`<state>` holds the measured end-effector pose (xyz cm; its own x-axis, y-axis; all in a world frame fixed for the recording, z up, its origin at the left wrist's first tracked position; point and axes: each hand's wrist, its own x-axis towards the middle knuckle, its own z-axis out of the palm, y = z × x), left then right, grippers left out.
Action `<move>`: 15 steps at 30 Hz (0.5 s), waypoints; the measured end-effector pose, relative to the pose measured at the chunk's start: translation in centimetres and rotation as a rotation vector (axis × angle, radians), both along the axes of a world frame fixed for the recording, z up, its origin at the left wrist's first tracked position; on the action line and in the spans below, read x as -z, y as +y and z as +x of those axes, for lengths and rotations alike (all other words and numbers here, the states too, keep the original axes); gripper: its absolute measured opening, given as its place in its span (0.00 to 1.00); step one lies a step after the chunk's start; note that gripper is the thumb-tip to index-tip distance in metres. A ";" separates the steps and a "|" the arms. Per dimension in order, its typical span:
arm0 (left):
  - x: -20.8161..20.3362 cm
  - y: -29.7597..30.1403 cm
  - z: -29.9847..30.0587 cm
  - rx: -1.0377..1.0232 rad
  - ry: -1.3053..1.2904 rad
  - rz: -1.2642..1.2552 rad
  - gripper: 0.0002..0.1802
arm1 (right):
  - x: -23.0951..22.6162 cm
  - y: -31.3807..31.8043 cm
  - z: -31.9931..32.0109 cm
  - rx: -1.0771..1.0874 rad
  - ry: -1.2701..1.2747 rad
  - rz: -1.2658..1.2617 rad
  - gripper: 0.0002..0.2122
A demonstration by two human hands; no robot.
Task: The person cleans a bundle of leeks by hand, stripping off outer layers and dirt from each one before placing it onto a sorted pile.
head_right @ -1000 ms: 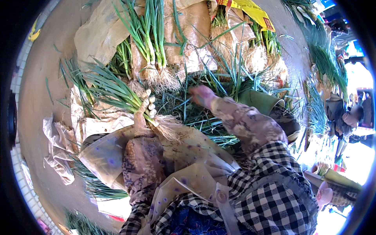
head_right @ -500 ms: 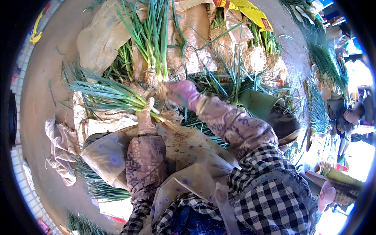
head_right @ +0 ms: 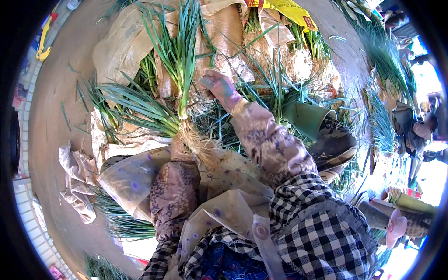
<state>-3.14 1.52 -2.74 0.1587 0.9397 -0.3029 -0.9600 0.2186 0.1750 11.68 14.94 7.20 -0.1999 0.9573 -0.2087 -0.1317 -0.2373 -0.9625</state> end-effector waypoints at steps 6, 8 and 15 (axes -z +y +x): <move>0.4 0.8 -1.0 -0.072 -0.174 -0.174 0.14 | 2.2 -2.5 -3.8 -0.653 -0.041 -0.102 0.15; 0.0 0.3 -0.1 -0.078 0.006 -0.108 0.13 | 3.6 -2.6 -3.3 -0.642 -0.018 0.027 0.13; -1.1 0.2 -0.9 -0.021 0.354 -0.322 0.11 | 0.3 -6.5 0.2 -0.806 -0.660 0.721 0.07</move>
